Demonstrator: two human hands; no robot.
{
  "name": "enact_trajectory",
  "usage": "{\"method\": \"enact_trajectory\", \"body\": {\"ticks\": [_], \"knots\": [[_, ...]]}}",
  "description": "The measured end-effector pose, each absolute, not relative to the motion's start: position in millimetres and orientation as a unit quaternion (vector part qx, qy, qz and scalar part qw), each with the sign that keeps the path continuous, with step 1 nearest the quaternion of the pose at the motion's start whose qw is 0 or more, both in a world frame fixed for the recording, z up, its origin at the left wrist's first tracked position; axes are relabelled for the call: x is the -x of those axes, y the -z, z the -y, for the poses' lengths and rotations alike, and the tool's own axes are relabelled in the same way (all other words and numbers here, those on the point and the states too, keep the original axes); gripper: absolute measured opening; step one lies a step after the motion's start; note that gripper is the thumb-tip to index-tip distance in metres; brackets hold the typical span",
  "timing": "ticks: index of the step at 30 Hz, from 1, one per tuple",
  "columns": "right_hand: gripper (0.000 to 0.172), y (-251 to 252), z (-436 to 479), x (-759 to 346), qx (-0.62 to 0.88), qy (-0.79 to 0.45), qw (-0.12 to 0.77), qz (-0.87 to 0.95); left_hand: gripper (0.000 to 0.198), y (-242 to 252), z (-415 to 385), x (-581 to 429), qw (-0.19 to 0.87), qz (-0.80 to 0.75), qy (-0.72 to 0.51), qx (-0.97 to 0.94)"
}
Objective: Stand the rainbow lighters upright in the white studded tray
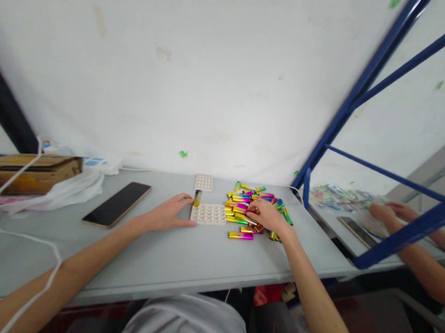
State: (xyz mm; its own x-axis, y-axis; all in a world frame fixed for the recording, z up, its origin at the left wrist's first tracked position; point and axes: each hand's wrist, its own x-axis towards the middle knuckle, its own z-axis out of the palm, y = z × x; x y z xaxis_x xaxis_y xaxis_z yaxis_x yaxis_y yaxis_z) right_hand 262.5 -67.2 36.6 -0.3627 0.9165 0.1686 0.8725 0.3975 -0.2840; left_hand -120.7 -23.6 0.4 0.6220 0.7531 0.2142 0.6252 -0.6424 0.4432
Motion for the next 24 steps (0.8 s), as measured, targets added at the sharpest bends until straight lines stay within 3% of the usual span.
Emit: {"method": "enact_trajectory", "body": {"ticks": [4, 7, 14, 18, 24], "knots": [[0.01, -30, 60, -266, 0.535, -0.065, 0.178, 0.823, 0.077, -1, 25, 121, 0.168, -0.382, -0.192, -0.888], [0.011, -27, 55, -269, 0.521, -0.107, 0.254, 0.808, 0.078, -1, 26, 121, 0.167, -0.381, -0.188, -0.889], [0.036, -43, 44, -235, 0.445, -0.421, 0.48, 0.627, 0.077, 1, 25, 122, 0.162, -0.383, -0.181, -0.891], [0.04, -55, 34, -191, 0.384, -0.489, 0.546, 0.562, 0.076, 2, 25, 123, 0.159, -0.377, -0.181, -0.894], [0.046, -51, 15, -135, 0.327, -0.607, 0.53, 0.494, 0.071, -1, 28, 122, 0.161, -0.365, -0.193, -0.897]]}}
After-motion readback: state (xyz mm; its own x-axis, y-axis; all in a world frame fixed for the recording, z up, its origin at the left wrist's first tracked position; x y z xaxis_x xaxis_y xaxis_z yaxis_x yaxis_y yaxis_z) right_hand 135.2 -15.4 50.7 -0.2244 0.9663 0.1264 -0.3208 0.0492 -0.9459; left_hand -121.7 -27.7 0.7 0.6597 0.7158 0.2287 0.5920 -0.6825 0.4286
